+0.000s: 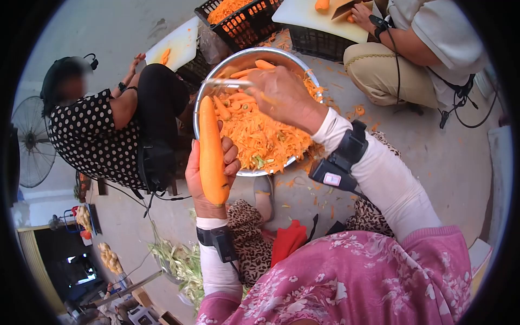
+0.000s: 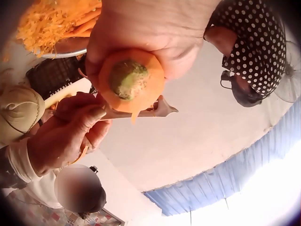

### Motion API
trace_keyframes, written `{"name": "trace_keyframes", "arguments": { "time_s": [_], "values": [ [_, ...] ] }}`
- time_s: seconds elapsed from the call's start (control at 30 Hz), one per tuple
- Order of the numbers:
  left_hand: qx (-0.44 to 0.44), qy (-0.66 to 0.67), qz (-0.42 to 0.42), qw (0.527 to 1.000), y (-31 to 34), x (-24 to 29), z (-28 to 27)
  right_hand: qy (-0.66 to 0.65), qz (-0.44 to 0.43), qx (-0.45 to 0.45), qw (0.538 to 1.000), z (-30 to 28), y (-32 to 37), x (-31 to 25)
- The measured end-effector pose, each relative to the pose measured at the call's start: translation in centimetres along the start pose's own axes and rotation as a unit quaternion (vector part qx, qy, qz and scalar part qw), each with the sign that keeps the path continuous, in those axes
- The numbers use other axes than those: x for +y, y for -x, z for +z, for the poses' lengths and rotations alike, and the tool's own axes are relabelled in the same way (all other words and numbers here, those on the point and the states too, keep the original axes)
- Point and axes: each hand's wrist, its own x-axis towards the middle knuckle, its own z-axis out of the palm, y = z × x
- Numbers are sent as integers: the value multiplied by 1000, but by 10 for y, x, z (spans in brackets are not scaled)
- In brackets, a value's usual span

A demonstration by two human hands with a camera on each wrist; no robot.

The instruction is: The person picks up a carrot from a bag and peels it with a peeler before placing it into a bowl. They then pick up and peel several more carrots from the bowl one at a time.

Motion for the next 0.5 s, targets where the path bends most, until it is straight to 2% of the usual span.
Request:
{"name": "trace_keyframes", "arguments": {
  "time_s": [0.07, 0.1, 0.17, 0.2, 0.27, 0.3, 0.37, 0.4, 0.5],
  "values": [
    [-16, -21, -4, 1000, 1, 0, 1, 23, 59, 22, 998, -3, -2, 9],
    [7, -16, 8, 1000, -1, 0, 1, 25, 57, 20, 998, -3, 1, 10],
    [32, -8, 29, 999, -2, 0, -3, -80, 84, 14, 993, -7, 2, -10],
    [62, -14, 43, 997, -3, 1, -7, -83, 85, 11, 993, -8, 3, -18],
    [94, -22, 55, 994, -2, 4, -12, -148, 151, -126, 969, -7, 9, -30],
    [101, -28, 53, 993, -2, 6, -15, -150, 153, -126, 969, -5, 12, -33],
    [110, -33, 49, 992, -1, 9, -18, -188, 60, -249, 948, -2, 17, -41],
    [102, -63, 49, 992, 0, 11, -20, -208, 60, -281, 935, -3, 18, -47],
    [89, -84, 46, 991, 0, 8, -21, -213, 46, -259, 941, 2, 20, -47]
  ]
}}
